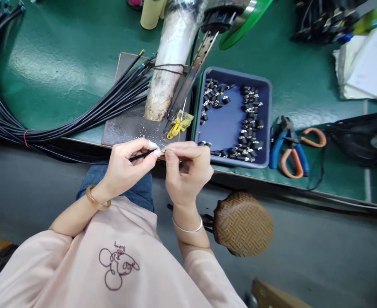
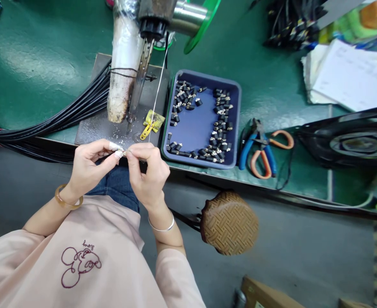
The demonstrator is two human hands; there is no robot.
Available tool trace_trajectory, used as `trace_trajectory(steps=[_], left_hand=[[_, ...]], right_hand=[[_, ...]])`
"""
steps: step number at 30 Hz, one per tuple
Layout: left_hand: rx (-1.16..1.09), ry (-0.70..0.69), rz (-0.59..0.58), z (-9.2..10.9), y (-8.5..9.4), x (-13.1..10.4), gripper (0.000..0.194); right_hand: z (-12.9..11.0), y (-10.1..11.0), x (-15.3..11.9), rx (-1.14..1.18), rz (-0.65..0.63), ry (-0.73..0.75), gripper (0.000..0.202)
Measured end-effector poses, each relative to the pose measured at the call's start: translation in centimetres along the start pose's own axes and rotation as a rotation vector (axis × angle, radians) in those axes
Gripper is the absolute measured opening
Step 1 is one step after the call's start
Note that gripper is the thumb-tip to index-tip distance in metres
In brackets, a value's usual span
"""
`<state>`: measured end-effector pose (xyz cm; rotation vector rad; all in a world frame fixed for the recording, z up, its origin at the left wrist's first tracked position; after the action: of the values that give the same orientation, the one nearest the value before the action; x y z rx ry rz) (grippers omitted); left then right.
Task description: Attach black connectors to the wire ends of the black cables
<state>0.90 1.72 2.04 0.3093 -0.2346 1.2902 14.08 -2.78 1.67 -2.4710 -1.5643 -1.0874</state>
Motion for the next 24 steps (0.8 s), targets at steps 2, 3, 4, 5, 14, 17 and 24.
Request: trace_trajectory(steps=[2, 3, 4, 5, 14, 17, 24], left_hand=[[0.03, -0.032, 0.003, 0.2, 0.0, 0.0, 0.01], [0.045, -0.048, 0.001, 0.3, 0.0, 0.1, 0.01], [0.057, -0.066, -0.002, 0.4, 0.0, 0.1, 0.01], [0.069, -0.087, -0.004, 0.5, 0.0, 0.1, 0.01], [0.148, -0.236, -0.009, 0.8, 0.0, 0.1, 0.008], [0.153, -0.229, -0.026, 0.6, 0.0, 0.0, 0.011], [0.024, 0.001, 0.043, -0.8, -0.2, 0.6, 0.012]], right_hand=[[0.0, 0.0, 0.0, -0.007, 0.01, 0.008, 0.014], [0.0, 0.1, 0.0, -0.007, 0.01, 0.007, 0.014], [-0.1, 0.1, 0.1, -0.005, 0.008, 0.003, 0.014], [-0.1, 0.1, 0.1, -0.004, 0.005, -0.004, 0.014], [-0.3, 0.1, 0.4, -0.01, -0.036, -0.035, 0.013], [-0.3, 0.1, 0.4, -0.016, -0.027, -0.01, 0.012], [0.3, 0.4, 0.3, 0.02, 0.072, -0.153, 0.005]])
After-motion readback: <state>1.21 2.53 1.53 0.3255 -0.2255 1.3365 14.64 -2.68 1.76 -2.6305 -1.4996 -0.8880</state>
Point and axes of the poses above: each hand's wrist, its own x-axis towards the middle knuckle, its own y-axis out of the back of the hand, z = x × y, the point moved 5 cm from there along x, towards the middle knuckle, and after that the axes turned 8 degrees about -y, right-handed, at the moved point
